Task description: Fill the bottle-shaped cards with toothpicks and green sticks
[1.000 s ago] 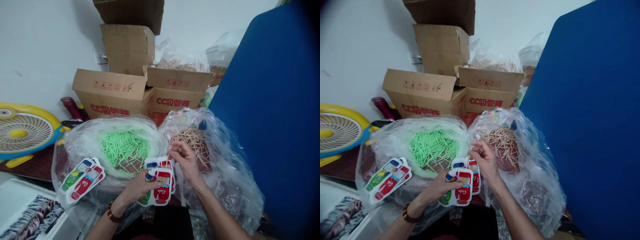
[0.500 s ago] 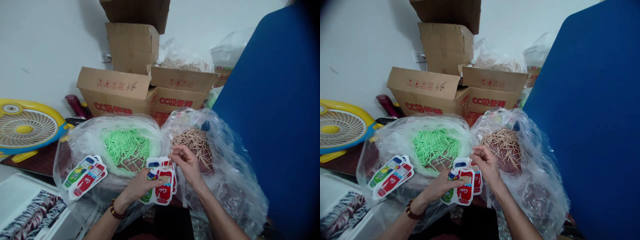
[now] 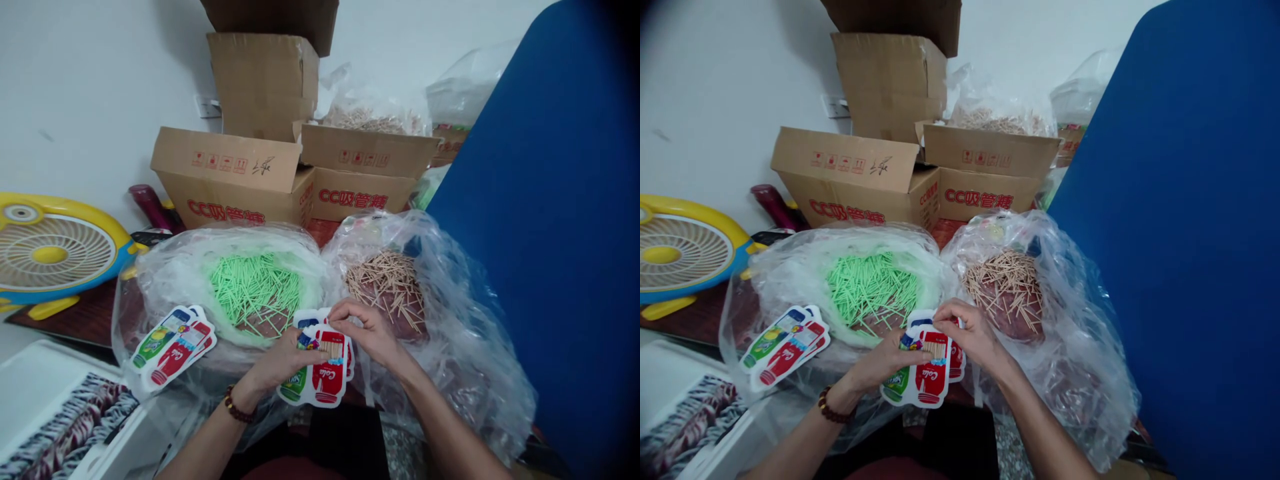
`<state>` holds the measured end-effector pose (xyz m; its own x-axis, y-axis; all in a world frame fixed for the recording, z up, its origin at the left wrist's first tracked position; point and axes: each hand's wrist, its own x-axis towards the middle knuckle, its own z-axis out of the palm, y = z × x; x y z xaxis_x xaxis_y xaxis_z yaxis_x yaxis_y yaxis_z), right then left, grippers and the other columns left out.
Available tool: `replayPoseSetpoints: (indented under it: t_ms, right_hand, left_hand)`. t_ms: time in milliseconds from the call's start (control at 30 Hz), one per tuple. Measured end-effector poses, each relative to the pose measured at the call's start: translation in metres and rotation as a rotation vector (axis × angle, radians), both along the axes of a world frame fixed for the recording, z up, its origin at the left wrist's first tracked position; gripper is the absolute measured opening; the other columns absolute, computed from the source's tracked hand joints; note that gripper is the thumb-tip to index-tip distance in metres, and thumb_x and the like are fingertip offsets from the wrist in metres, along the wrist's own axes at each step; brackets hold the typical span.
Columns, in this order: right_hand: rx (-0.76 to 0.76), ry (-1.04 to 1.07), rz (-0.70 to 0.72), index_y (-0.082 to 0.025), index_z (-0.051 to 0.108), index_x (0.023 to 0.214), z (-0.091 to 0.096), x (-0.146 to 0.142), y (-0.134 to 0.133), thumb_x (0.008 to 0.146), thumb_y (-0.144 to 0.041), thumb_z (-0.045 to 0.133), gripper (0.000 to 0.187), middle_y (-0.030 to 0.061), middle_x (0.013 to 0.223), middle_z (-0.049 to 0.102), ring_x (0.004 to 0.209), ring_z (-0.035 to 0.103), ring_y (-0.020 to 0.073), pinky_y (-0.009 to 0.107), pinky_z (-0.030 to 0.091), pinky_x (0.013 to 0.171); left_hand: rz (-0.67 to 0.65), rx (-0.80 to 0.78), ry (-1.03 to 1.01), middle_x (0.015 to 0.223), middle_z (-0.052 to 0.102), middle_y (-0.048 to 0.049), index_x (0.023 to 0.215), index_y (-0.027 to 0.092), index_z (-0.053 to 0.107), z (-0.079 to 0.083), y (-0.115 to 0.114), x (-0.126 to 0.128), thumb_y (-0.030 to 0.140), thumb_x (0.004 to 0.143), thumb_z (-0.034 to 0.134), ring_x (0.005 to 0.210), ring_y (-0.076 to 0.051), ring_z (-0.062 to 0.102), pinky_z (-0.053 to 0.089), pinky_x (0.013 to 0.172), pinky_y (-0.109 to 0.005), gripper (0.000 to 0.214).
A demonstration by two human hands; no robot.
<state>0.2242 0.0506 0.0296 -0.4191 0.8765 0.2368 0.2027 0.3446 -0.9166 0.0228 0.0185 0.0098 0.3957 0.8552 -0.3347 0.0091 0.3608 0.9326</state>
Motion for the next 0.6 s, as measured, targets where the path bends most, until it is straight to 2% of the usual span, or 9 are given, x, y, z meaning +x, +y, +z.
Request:
replayPoseSetpoints:
  t_ms: [67,167,300,467,600]
  right_hand:
    - [0.038,0.012,0.039,-0.019,0.07,0.083,-0.001,0.002,0.001,0.087,-0.029,0.059,0.015,0.0042,0.099,0.065,0.094,0.06,0.0171,0.031,0.043,0.09]
    - [-0.014,-0.004,0.082,-0.02,0.07,0.085,-0.001,0.006,0.004,0.091,-0.032,0.052,0.023,0.0055,0.107,0.065,0.099,0.06,0.0178,0.032,0.043,0.092]
    - [-0.055,-0.111,0.114,-0.019,0.071,0.082,0.004,0.01,0.008,0.092,-0.036,0.05,0.029,0.0047,0.104,0.066,0.095,0.061,0.0174,0.031,0.044,0.089]
    - [-0.1,-0.158,0.254,-0.017,0.071,0.094,0.001,0.009,0.013,0.092,-0.043,0.048,0.034,0.0045,0.096,0.069,0.085,0.062,0.0166,0.028,0.047,0.08]
    - [-0.068,-0.159,0.208,-0.017,0.071,0.094,-0.004,0.007,0.018,0.092,-0.045,0.047,0.037,0.0045,0.094,0.069,0.081,0.062,0.0157,0.027,0.048,0.075]
  left_hand:
    - [0.003,-0.012,0.001,0.075,0.07,-0.0023,0.086,0.012,0.069,-0.001,0.0,0.0,0.03,0.066,0.076,0.063,-0.016,0.062,0.047,0.06,-0.025,0.027]
    - [-0.038,-0.014,-0.01,0.082,0.072,-0.004,0.09,0.013,0.07,-0.003,0.0,0.001,0.027,0.068,0.075,0.07,-0.018,0.064,0.049,0.065,-0.027,0.027]
    - [-0.035,-0.025,0.007,0.085,0.073,-0.0045,0.093,0.014,0.07,-0.004,0.001,0.001,0.028,0.068,0.074,0.072,-0.02,0.065,0.049,0.068,-0.028,0.03]
    - [-0.03,0.009,0.023,0.079,0.072,-0.0035,0.088,0.013,0.071,0.0,0.003,0.004,0.034,0.067,0.076,0.07,-0.02,0.064,0.049,0.066,-0.028,0.031]
    - [-0.03,-0.013,0.005,0.078,0.072,-0.0037,0.087,0.012,0.07,0.002,0.003,0.005,0.035,0.067,0.076,0.066,-0.018,0.063,0.048,0.063,-0.027,0.031]
